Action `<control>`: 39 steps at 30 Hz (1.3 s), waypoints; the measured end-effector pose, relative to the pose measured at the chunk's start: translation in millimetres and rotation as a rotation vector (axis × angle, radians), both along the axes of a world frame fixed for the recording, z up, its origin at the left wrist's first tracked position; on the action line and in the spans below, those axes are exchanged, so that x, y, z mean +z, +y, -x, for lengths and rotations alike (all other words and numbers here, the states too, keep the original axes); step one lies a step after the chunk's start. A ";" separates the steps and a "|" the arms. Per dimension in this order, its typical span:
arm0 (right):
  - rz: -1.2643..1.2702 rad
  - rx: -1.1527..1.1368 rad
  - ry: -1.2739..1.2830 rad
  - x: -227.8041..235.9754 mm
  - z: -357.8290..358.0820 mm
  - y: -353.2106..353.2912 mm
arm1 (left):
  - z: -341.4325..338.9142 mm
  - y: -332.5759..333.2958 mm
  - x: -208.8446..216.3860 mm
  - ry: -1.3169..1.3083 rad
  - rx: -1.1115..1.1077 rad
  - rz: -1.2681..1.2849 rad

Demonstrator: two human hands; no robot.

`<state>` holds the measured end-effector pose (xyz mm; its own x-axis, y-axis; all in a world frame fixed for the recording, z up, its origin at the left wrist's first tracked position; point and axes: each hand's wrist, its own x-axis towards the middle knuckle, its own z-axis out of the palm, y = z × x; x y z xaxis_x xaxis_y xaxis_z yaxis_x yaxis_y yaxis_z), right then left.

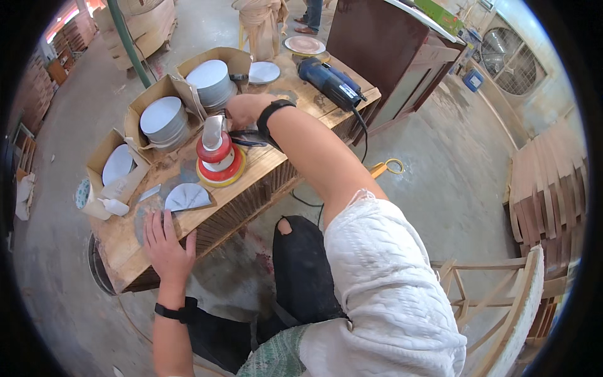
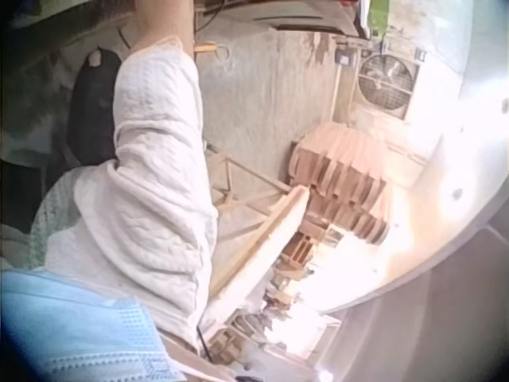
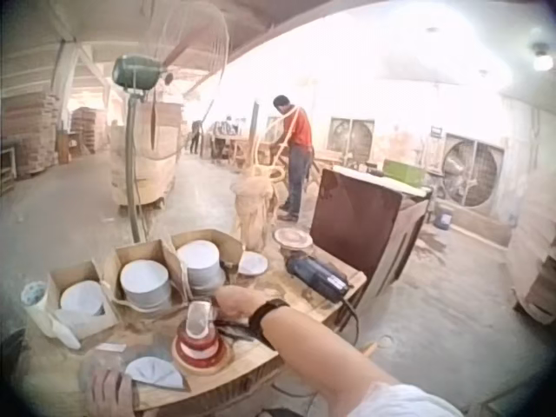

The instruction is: Sanding wooden discs and applying plaster or filler to a wooden board in a workshop setting.

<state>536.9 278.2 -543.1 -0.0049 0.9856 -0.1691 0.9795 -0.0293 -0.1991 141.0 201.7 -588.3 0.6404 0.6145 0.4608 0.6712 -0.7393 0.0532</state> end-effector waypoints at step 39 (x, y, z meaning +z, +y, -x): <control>0.117 -0.722 0.288 -325.7 -24.7 -300.4 | 99.4 -20.0 -170.8 -0.966 0.760 0.609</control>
